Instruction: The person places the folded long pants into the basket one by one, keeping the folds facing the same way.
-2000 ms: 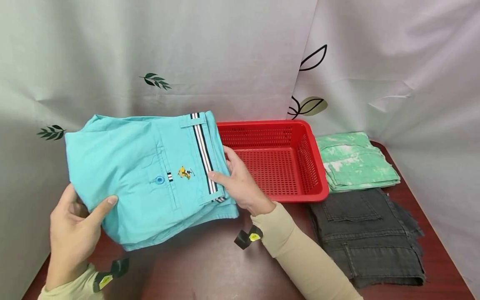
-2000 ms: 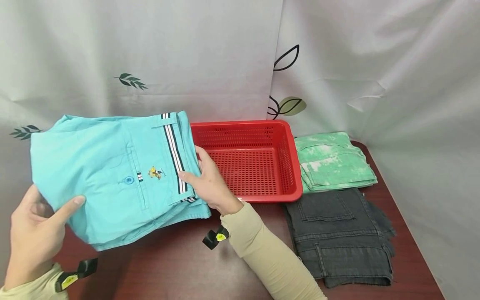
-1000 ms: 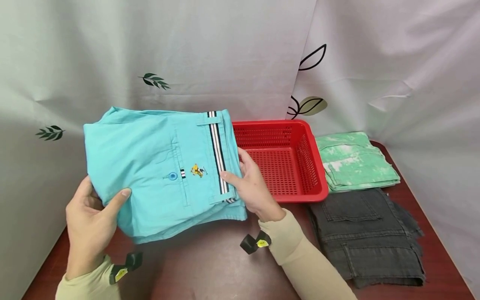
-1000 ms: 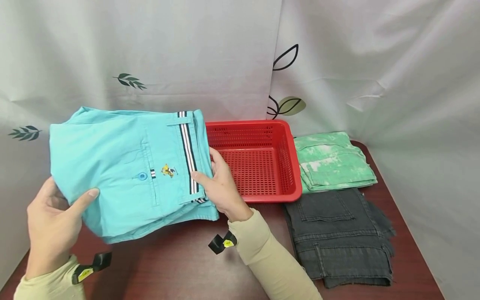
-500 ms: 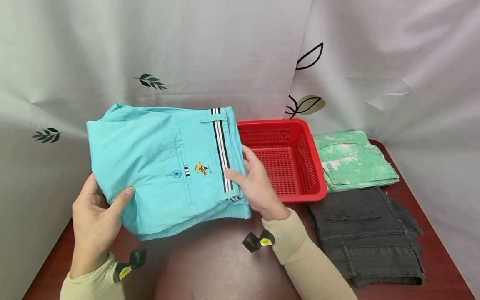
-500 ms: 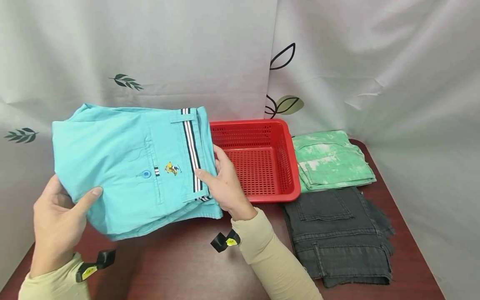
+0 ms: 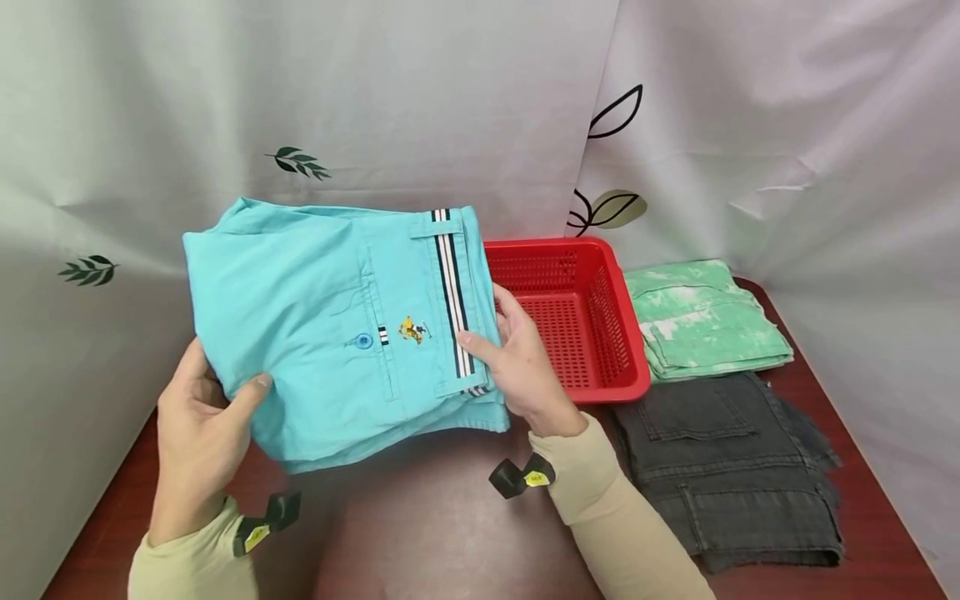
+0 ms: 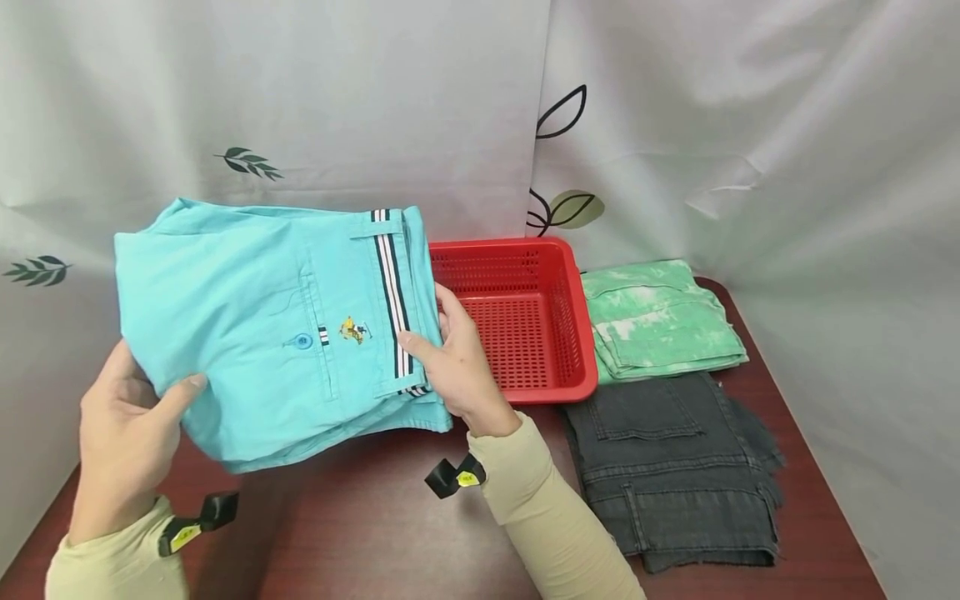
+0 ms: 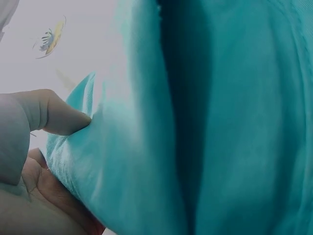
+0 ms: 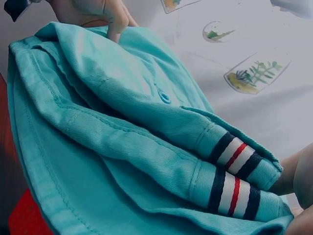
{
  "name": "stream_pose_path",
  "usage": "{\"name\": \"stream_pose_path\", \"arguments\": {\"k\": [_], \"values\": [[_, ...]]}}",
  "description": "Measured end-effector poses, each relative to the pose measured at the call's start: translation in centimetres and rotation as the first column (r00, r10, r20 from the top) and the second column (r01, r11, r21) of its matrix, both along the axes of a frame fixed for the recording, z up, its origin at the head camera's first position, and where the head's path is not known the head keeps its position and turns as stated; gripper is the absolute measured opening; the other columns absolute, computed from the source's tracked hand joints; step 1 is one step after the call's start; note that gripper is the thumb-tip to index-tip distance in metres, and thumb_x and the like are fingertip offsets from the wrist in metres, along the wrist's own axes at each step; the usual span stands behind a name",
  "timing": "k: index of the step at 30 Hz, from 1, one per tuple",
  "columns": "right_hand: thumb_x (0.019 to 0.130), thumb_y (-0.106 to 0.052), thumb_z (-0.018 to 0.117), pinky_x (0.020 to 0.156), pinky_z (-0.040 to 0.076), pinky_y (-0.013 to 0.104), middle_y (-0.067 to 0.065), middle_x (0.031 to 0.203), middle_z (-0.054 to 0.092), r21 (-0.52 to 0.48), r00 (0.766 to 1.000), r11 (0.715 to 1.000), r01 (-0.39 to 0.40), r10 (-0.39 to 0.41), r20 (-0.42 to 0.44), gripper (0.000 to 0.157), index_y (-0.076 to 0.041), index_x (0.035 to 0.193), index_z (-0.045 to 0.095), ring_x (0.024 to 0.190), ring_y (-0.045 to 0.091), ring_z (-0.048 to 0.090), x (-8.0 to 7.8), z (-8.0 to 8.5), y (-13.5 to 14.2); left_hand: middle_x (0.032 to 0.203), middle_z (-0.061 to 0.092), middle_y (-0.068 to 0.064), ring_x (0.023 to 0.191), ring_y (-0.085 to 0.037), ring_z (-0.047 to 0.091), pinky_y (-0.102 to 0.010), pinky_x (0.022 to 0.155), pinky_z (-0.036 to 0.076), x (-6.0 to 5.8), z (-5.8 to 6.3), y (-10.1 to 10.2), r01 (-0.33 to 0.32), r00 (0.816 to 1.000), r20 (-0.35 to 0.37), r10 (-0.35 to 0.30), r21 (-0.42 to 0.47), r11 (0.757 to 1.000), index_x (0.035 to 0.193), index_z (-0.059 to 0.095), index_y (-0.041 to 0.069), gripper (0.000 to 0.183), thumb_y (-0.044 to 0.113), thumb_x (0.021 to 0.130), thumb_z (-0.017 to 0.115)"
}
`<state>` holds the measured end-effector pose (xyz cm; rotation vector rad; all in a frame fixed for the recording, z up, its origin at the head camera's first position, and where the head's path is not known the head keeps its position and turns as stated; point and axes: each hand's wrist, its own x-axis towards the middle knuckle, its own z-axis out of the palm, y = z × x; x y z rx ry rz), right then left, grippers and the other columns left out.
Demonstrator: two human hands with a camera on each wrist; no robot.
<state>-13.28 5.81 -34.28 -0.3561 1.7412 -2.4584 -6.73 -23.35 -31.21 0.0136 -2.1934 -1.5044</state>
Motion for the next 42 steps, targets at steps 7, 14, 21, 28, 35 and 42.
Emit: {"name": "stream_pose_path", "arguments": {"k": [7,14,21,28,35,42], "values": [[0.096,0.006,0.06,0.089,0.055,0.042,0.012,0.137,0.058,-0.005,1.0,1.0,0.008,-0.008,-0.009,0.062,-0.012,0.151,0.037,0.119,0.029,0.063,0.0,0.0,0.1,0.13,0.06,-0.012,0.115,-0.022,0.057,-0.018,0.091,0.046,-0.2,-0.2,0.3,0.035,0.999,-0.042,-0.031,0.088,0.996,0.144,0.054,0.011,0.065,-0.016,0.086,0.059],[0.095,0.006,0.06,0.089,0.055,0.041,0.012,0.137,0.059,0.011,0.999,0.999,0.043,-0.042,-0.011,0.064,-0.012,0.151,0.037,0.119,0.029,0.063,0.0,0.2,0.6,0.133,0.059,-0.015,0.117,-0.023,0.057,-0.018,0.093,0.046,-0.7,-0.5,0.9,0.102,0.989,-0.121,-0.087,0.127,0.987,0.145,0.052,0.007,0.065,-0.018,0.085,0.059],[0.095,0.007,0.06,0.088,0.056,0.04,0.011,0.136,0.06,0.021,0.998,0.998,0.059,-0.059,-0.009,0.063,-0.012,0.151,0.037,0.118,0.028,0.064,0.1,0.6,1.0,0.129,0.06,-0.016,0.116,-0.024,0.057,-0.02,0.094,0.046,-1.1,-1.0,1.6,0.112,0.983,-0.166,-0.081,0.186,0.976,0.143,0.054,0.003,0.062,-0.019,0.085,0.058],[0.095,0.006,0.06,0.085,0.057,0.041,0.011,0.136,0.059,0.025,0.997,0.997,0.072,-0.072,-0.019,0.064,-0.013,0.151,0.036,0.117,0.029,0.065,0.1,0.7,1.4,0.128,0.06,-0.018,0.115,-0.026,0.057,-0.022,0.094,0.047,-1.5,-1.1,2.3,0.135,0.975,-0.202,-0.088,0.23,0.964,0.141,0.055,0.002,0.06,-0.019,0.085,0.058],[0.096,0.004,0.061,0.085,0.057,0.042,0.01,0.136,0.06,0.026,0.996,0.996,0.088,-0.088,-0.01,0.065,-0.015,0.152,0.036,0.116,0.029,0.066,0.1,0.7,1.9,0.13,0.06,-0.016,0.116,-0.026,0.057,-0.023,0.095,0.046,-1.9,-0.9,3.1,0.121,0.976,-0.201,-0.084,0.18,0.976,0.143,0.054,0.006,0.062,-0.017,0.086,0.057],[0.096,0.004,0.061,0.085,0.056,0.041,0.01,0.136,0.06,0.026,0.996,0.995,0.092,-0.092,-0.017,0.064,-0.014,0.152,0.035,0.117,0.029,0.065,0.1,0.8,2.3,0.13,0.06,-0.013,0.116,-0.025,0.057,-0.024,0.097,0.044,-2.2,-0.9,3.9,0.098,0.979,-0.189,-0.074,0.123,0.988,0.144,0.054,0.01,0.062,-0.015,0.087,0.057]]}}
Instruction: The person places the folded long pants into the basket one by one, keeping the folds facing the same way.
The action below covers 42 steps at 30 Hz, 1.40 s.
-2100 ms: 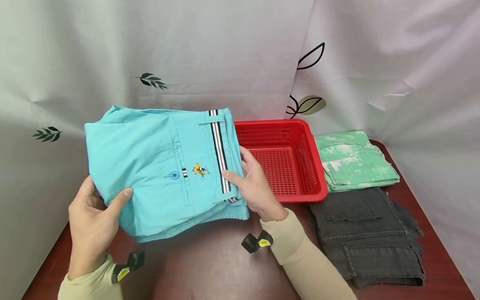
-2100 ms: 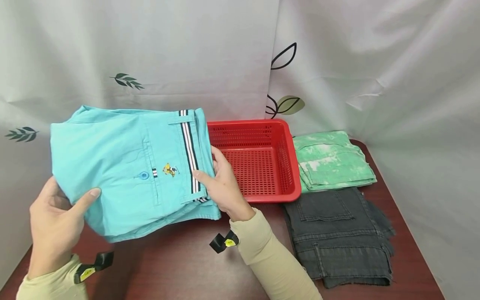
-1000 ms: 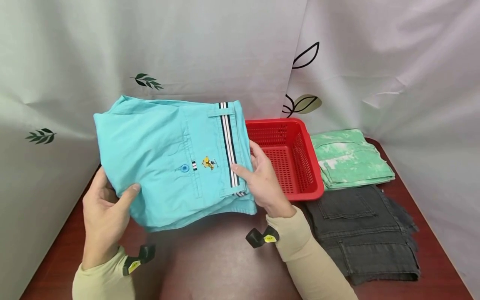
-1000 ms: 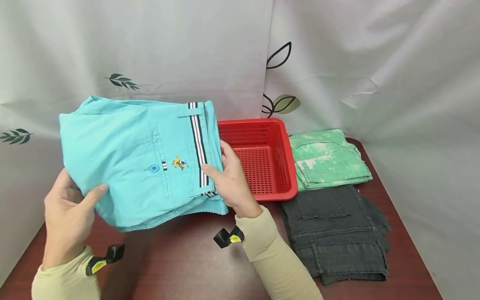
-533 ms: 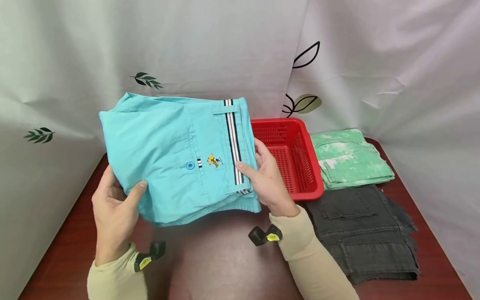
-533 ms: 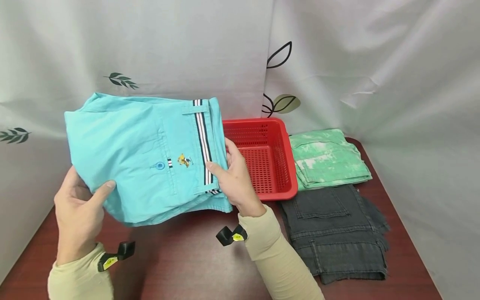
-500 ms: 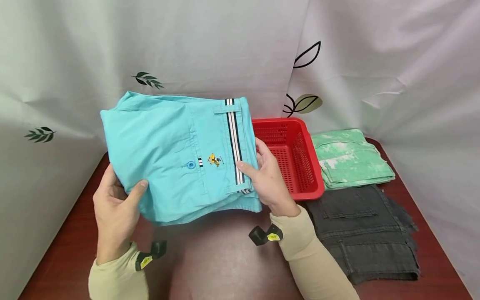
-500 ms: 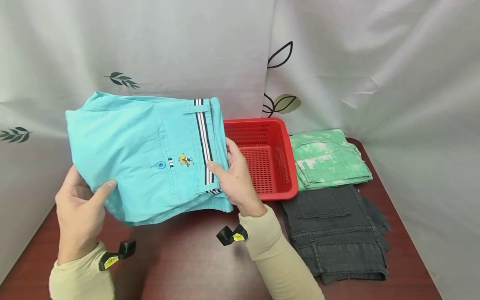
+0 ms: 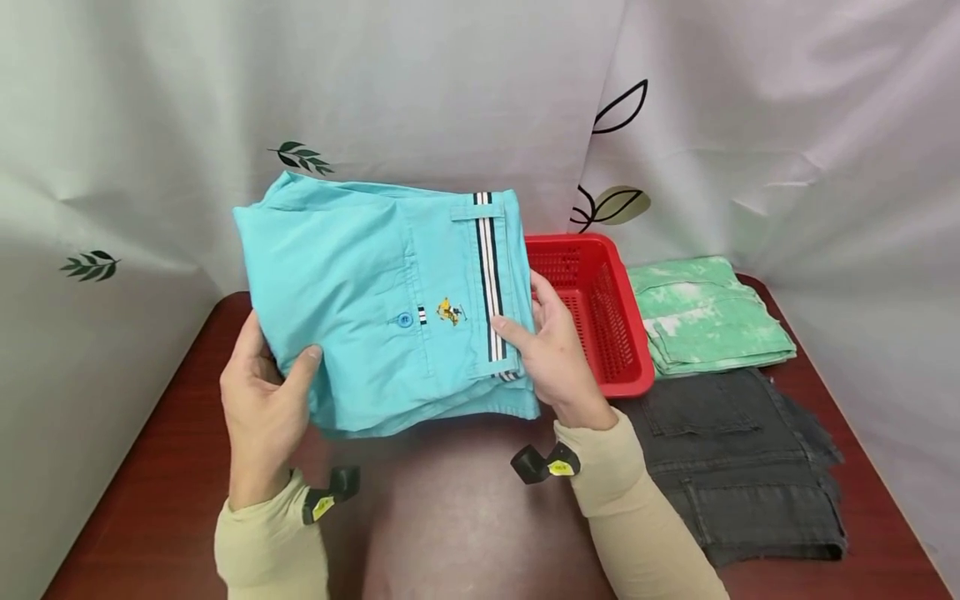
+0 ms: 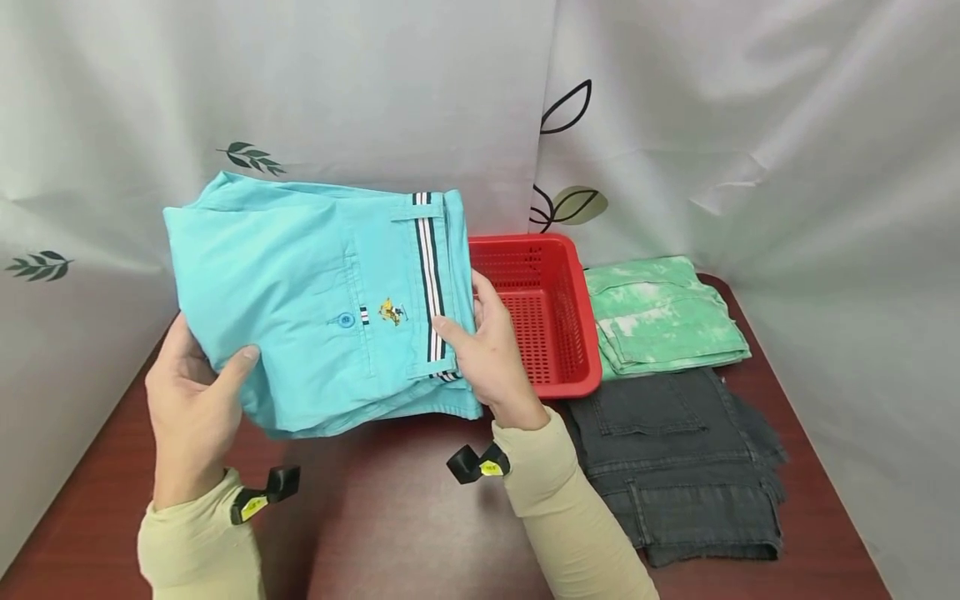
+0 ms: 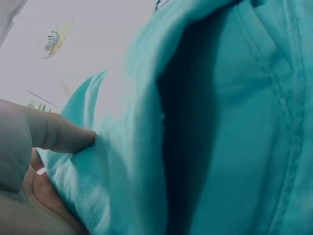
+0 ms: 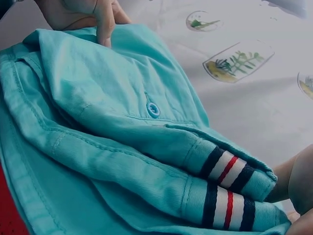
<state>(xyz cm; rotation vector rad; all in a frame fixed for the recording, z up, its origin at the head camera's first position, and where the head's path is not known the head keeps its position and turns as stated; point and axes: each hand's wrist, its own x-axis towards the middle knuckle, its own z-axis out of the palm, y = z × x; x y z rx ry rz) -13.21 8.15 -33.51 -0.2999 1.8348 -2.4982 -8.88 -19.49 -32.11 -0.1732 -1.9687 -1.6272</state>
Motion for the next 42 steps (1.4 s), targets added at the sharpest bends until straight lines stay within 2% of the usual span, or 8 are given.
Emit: {"name": "stream_pose_path", "arguments": {"k": [5,12,21,32,37,42], "values": [[0.096,0.002,0.062,0.086,0.056,0.04,0.01,0.137,0.059,0.017,1.0,1.0,0.008,-0.008,0.012,0.065,-0.013,0.153,0.034,0.119,0.028,0.064,-0.1,0.1,0.4,0.129,0.061,-0.014,0.115,-0.025,0.057,-0.024,0.097,0.044,-0.3,0.0,0.6,0.012,0.999,-0.031,-0.011,0.018,1.0,0.144,0.054,0.007,0.062,-0.016,0.086,0.057],[0.093,0.0,0.067,0.085,0.057,0.04,0.009,0.137,0.059,0.06,1.0,0.998,0.01,-0.011,0.019,0.07,-0.014,0.153,0.034,0.117,0.027,0.064,-0.1,0.4,1.0,0.128,0.061,-0.012,0.114,-0.023,0.058,-0.025,0.097,0.044,-0.6,-0.1,1.3,-0.001,0.999,-0.039,0.0,-0.031,1.0,0.144,0.054,0.009,0.063,-0.015,0.086,0.057],[0.089,0.0,0.071,0.085,0.057,0.041,0.007,0.136,0.059,0.098,1.0,0.995,0.0,-0.003,0.025,0.074,-0.019,0.151,0.036,0.117,0.027,0.064,-0.1,0.7,1.9,0.13,0.06,-0.015,0.116,-0.025,0.057,-0.026,0.098,0.044,-1.1,0.0,1.8,0.062,0.996,-0.07,-0.061,0.004,0.998,0.144,0.053,0.007,0.063,-0.016,0.086,0.056],[0.088,0.008,0.065,0.088,0.056,0.039,0.007,0.143,0.053,0.12,0.999,0.992,0.04,-0.043,0.026,0.079,-0.014,0.155,0.03,0.124,0.026,0.058,-0.3,1.0,2.8,0.131,0.057,-0.016,0.119,-0.028,0.053,-0.027,0.1,0.043,-1.6,0.1,2.4,0.176,0.983,-0.067,-0.173,0.049,0.983,0.145,0.05,0.004,0.061,-0.016,0.088,0.053],[0.088,0.006,0.068,0.087,0.056,0.039,0.005,0.143,0.053,0.132,0.996,0.989,0.062,-0.069,0.05,0.079,-0.015,0.155,0.03,0.125,0.024,0.058,-0.6,1.0,3.2,0.128,0.057,-0.017,0.112,-0.029,0.053,-0.027,0.095,0.044,-2.1,0.2,2.6,0.21,0.975,-0.081,-0.206,0.054,0.976,0.144,0.051,0.003,0.067,-0.019,0.081,0.049],[0.088,0.001,0.07,0.087,0.056,0.037,0.004,0.143,0.053,0.177,0.992,0.98,0.088,-0.101,0.069,0.081,-0.017,0.156,0.029,0.125,0.023,0.057,-0.7,1.0,3.7,0.126,0.056,-0.016,0.108,-0.029,0.052,-0.027,0.09,0.044,-2.4,0.0,2.9,0.24,0.97,-0.056,-0.237,0.05,0.97,0.145,0.05,0.006,0.077,-0.021,0.073,0.041]]}}
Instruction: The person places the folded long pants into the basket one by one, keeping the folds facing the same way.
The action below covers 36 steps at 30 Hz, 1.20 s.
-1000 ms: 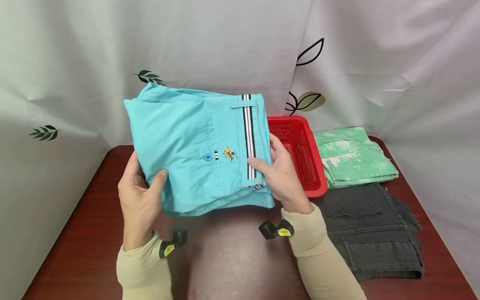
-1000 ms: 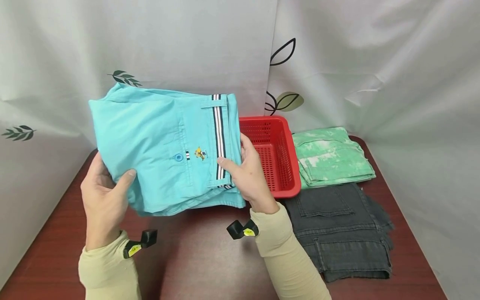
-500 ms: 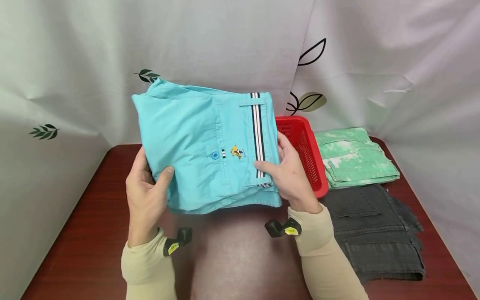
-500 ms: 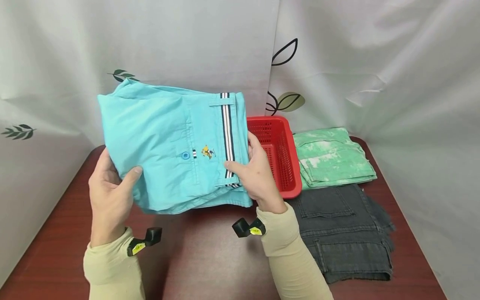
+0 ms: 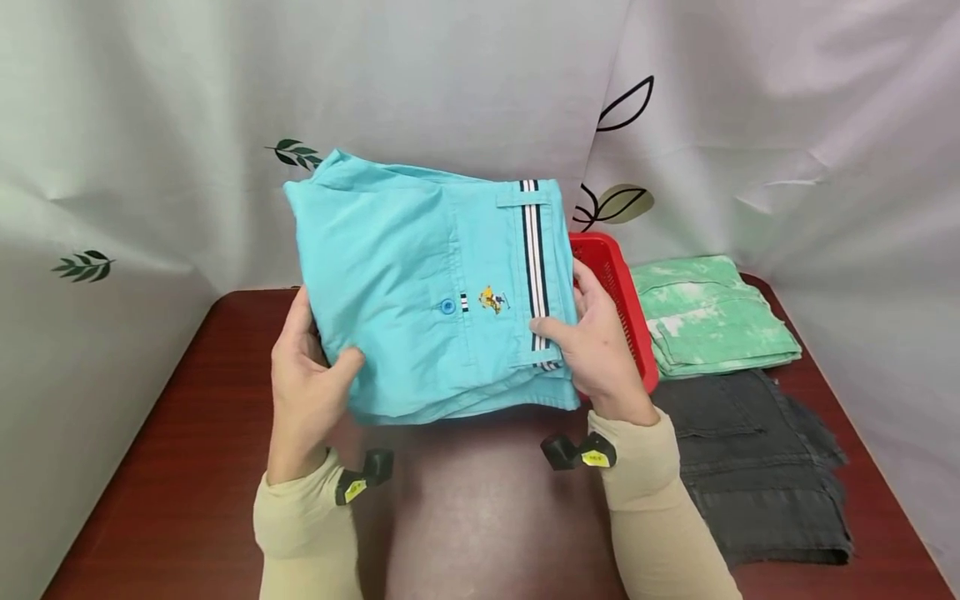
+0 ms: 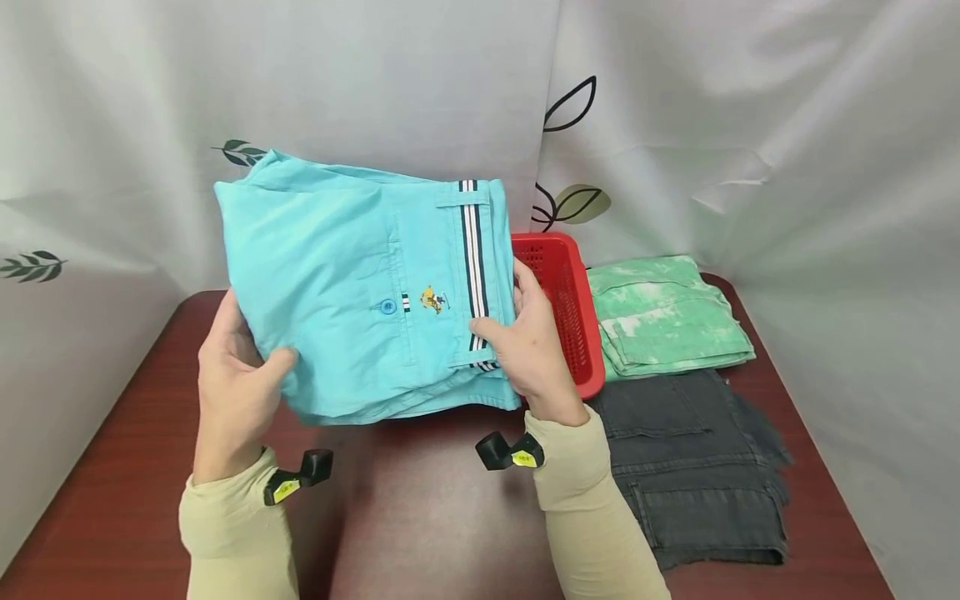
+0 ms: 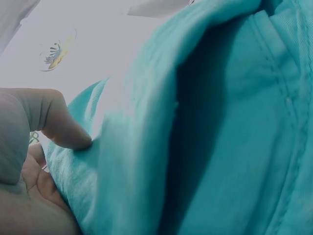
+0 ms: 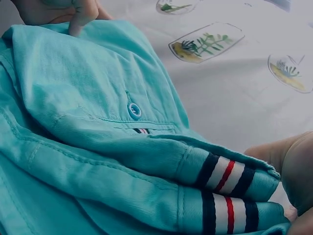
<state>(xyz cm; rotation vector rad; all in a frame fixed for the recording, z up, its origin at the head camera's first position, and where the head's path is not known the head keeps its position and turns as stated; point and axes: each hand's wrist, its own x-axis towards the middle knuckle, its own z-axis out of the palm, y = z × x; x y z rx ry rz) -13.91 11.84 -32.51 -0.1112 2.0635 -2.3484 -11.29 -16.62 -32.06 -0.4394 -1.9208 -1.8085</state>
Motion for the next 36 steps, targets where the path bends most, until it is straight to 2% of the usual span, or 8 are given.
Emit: {"name": "stream_pose_path", "arguments": {"k": [5,13,19,23,27,30,36], "values": [[0.09,0.001,0.069,0.087,0.056,0.037,0.006,0.144,0.053,-0.017,1.0,1.0,0.004,-0.004,-0.014,0.079,-0.017,0.156,0.029,0.126,0.025,0.057,-0.1,-0.1,0.2,0.126,0.055,-0.015,0.108,-0.029,0.052,-0.027,0.089,0.044,-0.2,-0.2,0.2,-0.002,1.0,0.017,0.003,-0.031,1.0,0.145,0.049,0.008,0.08,-0.021,0.071,0.039],[0.091,0.004,0.065,0.087,0.056,0.035,0.006,0.145,0.052,-0.049,1.0,0.999,0.021,-0.021,-0.007,0.078,-0.016,0.156,0.027,0.126,0.024,0.057,-0.1,0.1,0.4,0.139,0.054,-0.002,0.116,-0.02,0.051,-0.025,0.097,0.04,-0.3,-0.3,0.4,-0.096,0.994,0.03,0.103,-0.188,0.977,0.154,0.041,0.022,0.089,-0.018,0.074,0.044],[0.091,0.0,0.068,0.087,0.056,0.036,0.005,0.144,0.053,-0.014,0.999,0.999,0.037,-0.037,0.024,0.078,-0.017,0.156,0.028,0.125,0.024,0.058,-0.2,0.1,0.5,0.142,0.052,0.007,0.119,-0.015,0.05,-0.024,0.099,0.038,-0.4,-0.6,0.5,-0.151,0.985,0.043,0.168,-0.257,0.955,0.156,0.037,0.028,0.09,-0.015,0.077,0.045],[0.091,-0.002,0.069,0.086,0.056,0.035,0.006,0.143,0.053,0.005,0.998,0.999,0.047,-0.047,0.028,0.078,-0.017,0.157,0.028,0.124,0.024,0.059,-0.2,0.2,0.8,0.152,0.044,0.008,0.128,-0.016,0.046,-0.025,0.105,0.037,-0.7,-0.8,0.7,-0.135,0.989,0.029,0.145,-0.223,0.965,0.158,0.032,0.024,0.092,-0.017,0.077,0.046],[0.092,0.002,0.066,0.085,0.056,0.035,0.008,0.143,0.053,-0.033,0.999,0.998,0.046,-0.046,0.01,0.077,-0.015,0.157,0.028,0.123,0.026,0.059,-0.4,0.2,1.2,0.159,0.035,0.006,0.138,-0.019,0.04,-0.027,0.109,0.035,-1.0,-0.8,1.0,-0.068,0.997,0.022,0.071,-0.118,0.991,0.159,0.028,0.016,0.089,-0.021,0.08,0.045],[0.093,0.006,0.062,0.086,0.056,0.033,0.01,0.145,0.051,-0.056,0.999,0.997,0.05,-0.05,-0.002,0.076,-0.015,0.157,0.028,0.123,0.026,0.058,-0.5,0.2,1.5,0.158,0.037,0.001,0.139,-0.021,0.04,-0.028,0.11,0.035,-1.1,-0.9,1.4,-0.021,0.999,0.034,0.022,-0.04,0.999,0.159,0.027,0.012,0.083,-0.022,0.084,0.045],[0.093,0.009,0.059,0.088,0.055,0.031,0.011,0.148,0.048,-0.06,0.998,0.997,0.052,-0.054,-0.016,0.077,-0.013,0.158,0.026,0.126,0.025,0.054,-0.7,0.2,1.8,0.154,0.041,-0.001,0.136,-0.023,0.043,-0.03,0.109,0.037,-1.0,-1.1,2.1,-0.019,0.999,0.047,0.019,-0.013,1.0,0.158,0.028,0.011,0.075,-0.017,0.09,0.046]]}}
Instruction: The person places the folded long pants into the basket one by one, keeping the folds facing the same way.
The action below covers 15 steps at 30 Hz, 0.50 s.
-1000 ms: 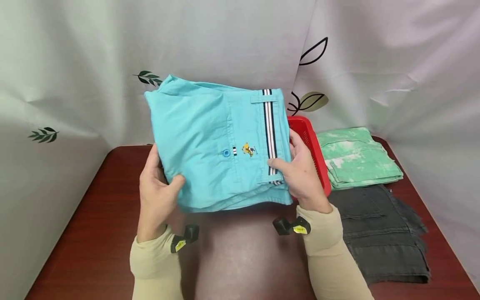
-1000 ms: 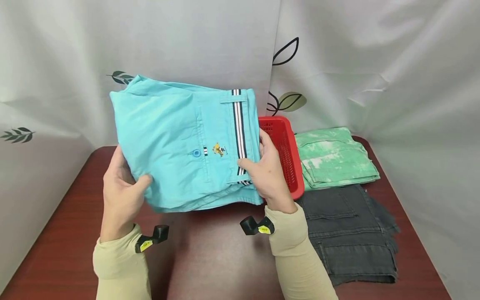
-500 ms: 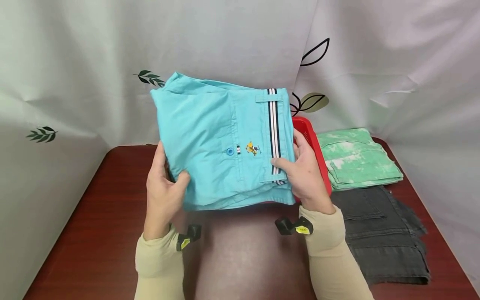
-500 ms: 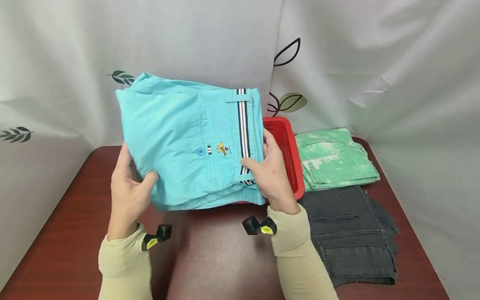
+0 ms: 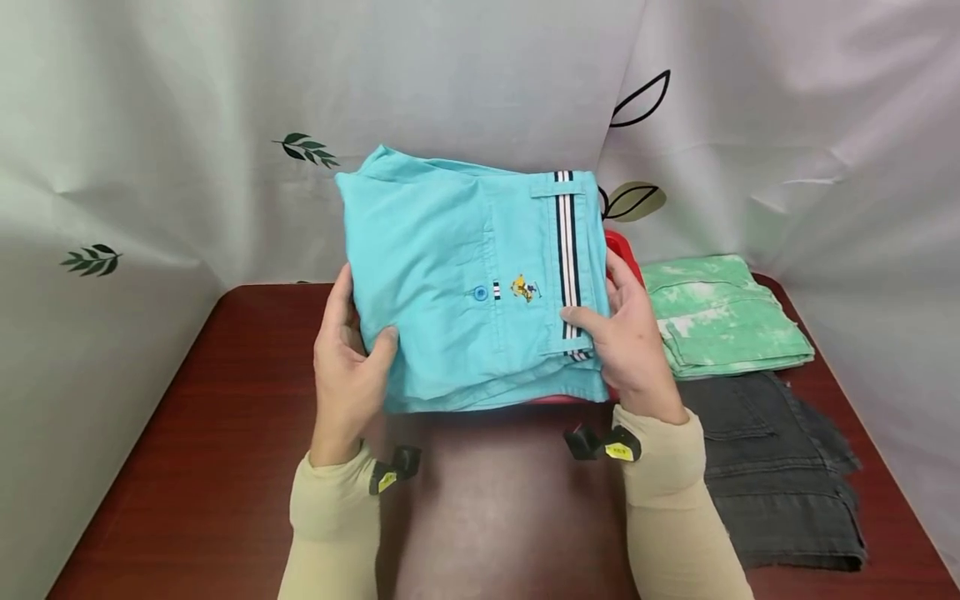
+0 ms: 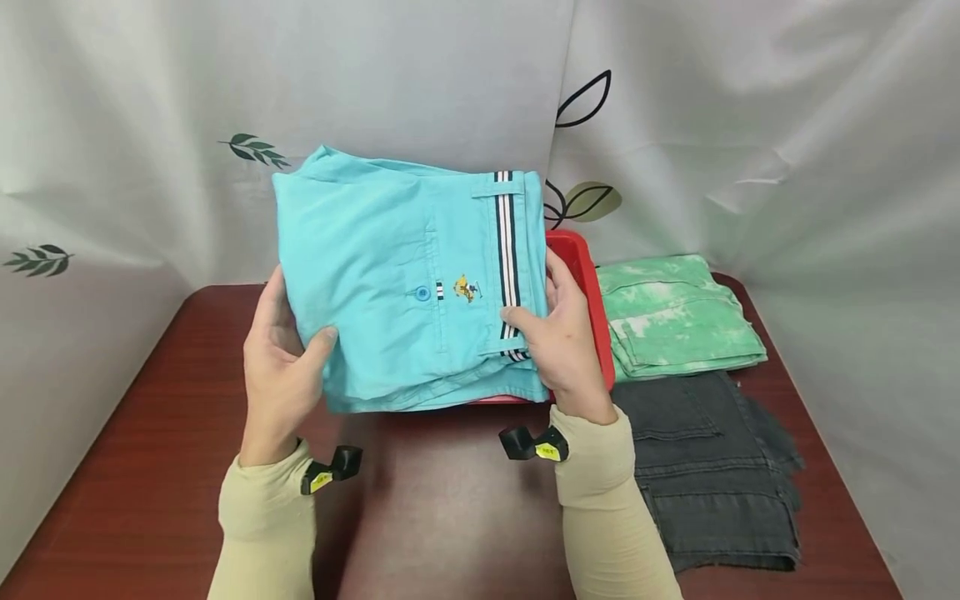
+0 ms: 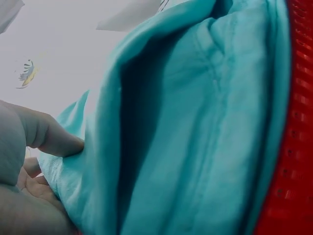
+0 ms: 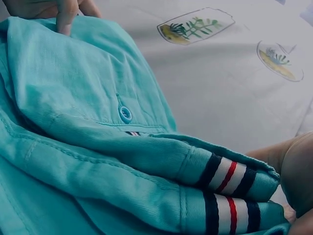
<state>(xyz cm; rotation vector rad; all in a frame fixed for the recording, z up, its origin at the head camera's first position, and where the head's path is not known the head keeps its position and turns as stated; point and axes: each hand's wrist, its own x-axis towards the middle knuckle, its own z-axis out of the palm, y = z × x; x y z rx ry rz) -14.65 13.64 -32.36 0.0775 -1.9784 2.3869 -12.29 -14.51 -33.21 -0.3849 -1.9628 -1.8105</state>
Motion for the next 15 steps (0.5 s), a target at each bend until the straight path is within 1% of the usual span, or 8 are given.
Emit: {"name": "stream_pose_path", "arguments": {"k": [4,8,13,15], "values": [[0.093,0.011,0.058,0.09,0.054,0.03,0.009,0.152,0.045,-0.007,1.0,1.0,0.005,-0.005,-0.011,0.077,-0.012,0.159,0.025,0.13,0.025,0.052,0.0,0.0,0.1,0.154,0.042,-0.002,0.135,-0.023,0.043,-0.031,0.109,0.037,-0.13,-0.12,0.29,-0.011,1.0,-0.022,0.011,-0.011,1.0,0.158,0.029,0.009,0.074,-0.016,0.091,0.047],[0.093,0.011,0.058,0.091,0.053,0.029,0.008,0.153,0.044,-0.009,1.0,1.0,0.014,-0.014,-0.008,0.078,-0.012,0.159,0.025,0.131,0.024,0.051,-0.04,-0.05,0.19,0.156,0.04,0.0,0.139,-0.022,0.04,-0.032,0.111,0.035,-0.28,-0.15,0.52,-0.003,0.999,-0.036,0.003,-0.011,1.0,0.157,0.03,0.008,0.073,-0.018,0.092,0.048],[0.093,0.01,0.059,0.09,0.054,0.029,0.009,0.152,0.046,-0.007,1.0,1.0,0.024,-0.024,-0.018,0.076,-0.011,0.158,0.027,0.13,0.024,0.051,-0.08,-0.14,0.3,0.157,0.038,0.002,0.141,-0.021,0.038,-0.031,0.111,0.034,-0.31,-0.28,0.65,0.01,1.0,-0.027,-0.01,-0.015,1.0,0.158,0.03,0.01,0.073,-0.018,0.093,0.048],[0.092,0.01,0.06,0.091,0.053,0.026,0.009,0.152,0.045,0.002,0.999,1.0,0.031,-0.031,-0.024,0.076,-0.011,0.158,0.028,0.132,0.023,0.05,-0.1,-0.15,0.36,0.157,0.038,0.003,0.141,-0.021,0.038,-0.031,0.111,0.035,-0.37,-0.34,0.65,0.021,0.999,-0.026,-0.022,-0.023,1.0,0.158,0.029,0.011,0.074,-0.018,0.092,0.047]]}}
